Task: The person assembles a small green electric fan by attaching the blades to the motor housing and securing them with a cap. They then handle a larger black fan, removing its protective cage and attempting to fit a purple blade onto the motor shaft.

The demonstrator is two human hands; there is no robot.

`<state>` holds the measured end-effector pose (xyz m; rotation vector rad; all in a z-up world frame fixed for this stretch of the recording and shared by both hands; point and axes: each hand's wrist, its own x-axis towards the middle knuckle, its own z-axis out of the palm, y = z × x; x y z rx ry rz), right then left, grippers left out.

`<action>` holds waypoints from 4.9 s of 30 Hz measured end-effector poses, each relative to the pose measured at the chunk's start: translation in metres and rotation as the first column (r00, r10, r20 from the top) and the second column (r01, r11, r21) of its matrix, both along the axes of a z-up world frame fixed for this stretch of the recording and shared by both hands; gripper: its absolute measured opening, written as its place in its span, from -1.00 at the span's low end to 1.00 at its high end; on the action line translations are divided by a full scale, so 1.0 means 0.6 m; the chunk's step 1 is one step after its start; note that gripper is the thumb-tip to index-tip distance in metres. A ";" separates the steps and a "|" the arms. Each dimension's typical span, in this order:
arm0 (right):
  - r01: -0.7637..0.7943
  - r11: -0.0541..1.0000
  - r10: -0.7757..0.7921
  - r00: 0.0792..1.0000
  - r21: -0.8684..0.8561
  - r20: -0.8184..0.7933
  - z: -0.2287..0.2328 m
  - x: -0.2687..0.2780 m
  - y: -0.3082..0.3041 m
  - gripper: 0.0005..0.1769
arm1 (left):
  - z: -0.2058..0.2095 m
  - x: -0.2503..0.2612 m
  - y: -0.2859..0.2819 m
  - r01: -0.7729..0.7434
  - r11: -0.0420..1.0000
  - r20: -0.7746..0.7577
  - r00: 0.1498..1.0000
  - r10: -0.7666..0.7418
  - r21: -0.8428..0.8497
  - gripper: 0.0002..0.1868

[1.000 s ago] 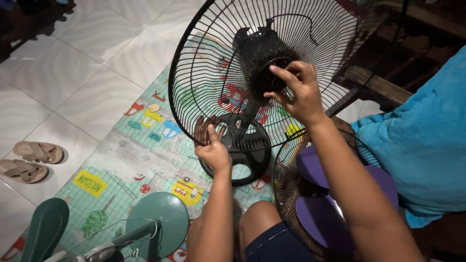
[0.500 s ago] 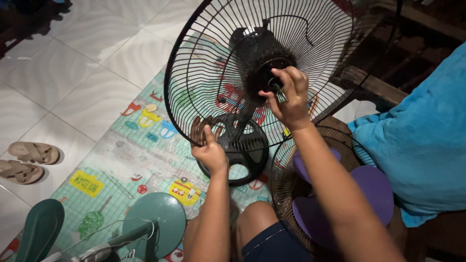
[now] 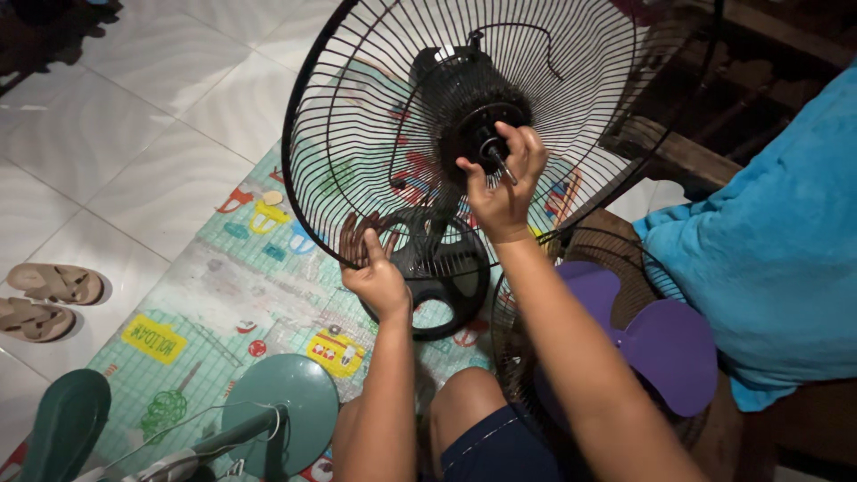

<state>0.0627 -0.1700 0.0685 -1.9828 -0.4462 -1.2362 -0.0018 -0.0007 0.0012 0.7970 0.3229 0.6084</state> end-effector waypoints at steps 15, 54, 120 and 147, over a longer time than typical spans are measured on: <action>0.221 0.975 -0.219 0.973 0.026 -0.071 0.015 -0.021 0.037 -0.30 | 0.001 0.000 0.000 -0.006 1.000 -0.023 1.000 0.007 0.030 -0.73; 0.604 0.784 -0.345 0.233 -0.142 -0.909 -0.420 -0.691 -0.450 -0.74 | -0.141 -0.349 -0.229 0.614 0.715 -0.316 0.788 -0.529 0.334 -0.50; 0.204 0.809 -0.445 0.825 -0.551 -0.349 0.141 -0.472 -0.140 0.03 | 0.086 -0.214 0.105 0.783 0.525 -0.271 0.613 -0.742 0.335 -0.70; -0.087 0.931 0.335 0.591 0.355 -0.733 0.179 -0.281 -0.143 -0.34 | 0.356 -0.156 0.102 0.227 0.456 0.065 0.839 -0.541 0.861 -0.69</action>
